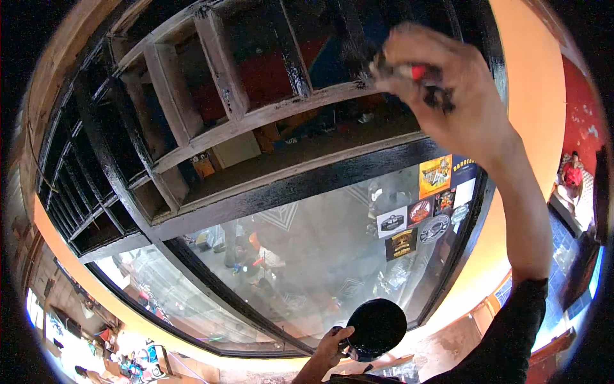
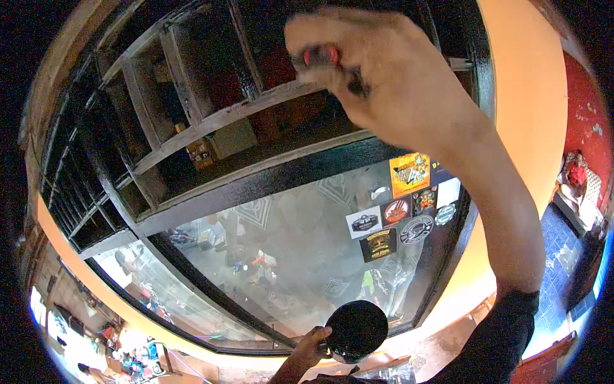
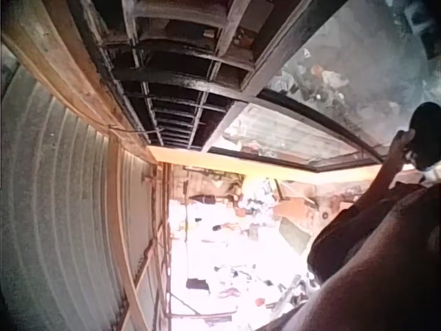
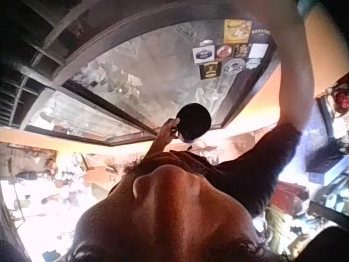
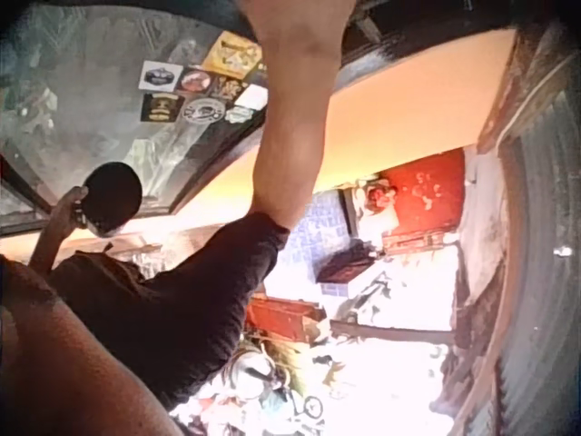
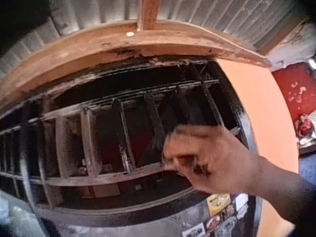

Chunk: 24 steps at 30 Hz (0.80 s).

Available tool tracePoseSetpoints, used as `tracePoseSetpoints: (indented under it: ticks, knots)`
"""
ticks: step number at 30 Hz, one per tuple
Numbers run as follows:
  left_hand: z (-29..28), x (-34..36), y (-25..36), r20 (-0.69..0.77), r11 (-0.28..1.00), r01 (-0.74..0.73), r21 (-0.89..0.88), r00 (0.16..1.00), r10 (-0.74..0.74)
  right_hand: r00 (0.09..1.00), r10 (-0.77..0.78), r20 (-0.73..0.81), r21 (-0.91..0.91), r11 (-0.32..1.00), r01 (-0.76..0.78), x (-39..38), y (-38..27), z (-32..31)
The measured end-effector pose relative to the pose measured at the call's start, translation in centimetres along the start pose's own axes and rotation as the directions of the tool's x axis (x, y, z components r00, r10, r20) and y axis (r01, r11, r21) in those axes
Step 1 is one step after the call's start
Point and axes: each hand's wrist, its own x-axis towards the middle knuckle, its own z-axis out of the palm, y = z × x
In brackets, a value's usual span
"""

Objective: The person uses a brush to apply black paint to the wooden frame and slats above a glass door, occasionally dipping the brush into a small container held in the other hand.

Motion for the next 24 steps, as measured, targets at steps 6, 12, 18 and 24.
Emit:
tracePoseSetpoints:
  ticks: [6, 12, 18, 24]
  knots:
    - [0.5, 0.0, 0.2, 0.013, 0.999, -0.030, 0.042, 0.999, 0.029, 0.880, 0.475, -0.015, 0.374, 0.819, -0.435, 2.6, -2.8, -1.5]
    - [1.2, 1.1, -0.7, 0.086, 1.000, 0.019, 0.015, 0.996, -0.020, 0.956, 0.179, -0.232, -0.111, 0.972, -0.209, 5.6, -1.7, 1.0]
    - [2.0, 1.9, -0.6, 0.070, 0.998, 0.007, 0.056, 0.997, -0.011, 0.955, 0.295, 0.025, -0.220, 0.934, -0.283, 5.1, -5.4, 1.3]
    - [2.2, 4.0, -1.1, 0.176, 0.997, 0.082, -0.003, 0.981, -0.080, 0.936, 0.351, -0.017, -0.310, 0.888, -0.339, 8.7, -3.0, 1.6]
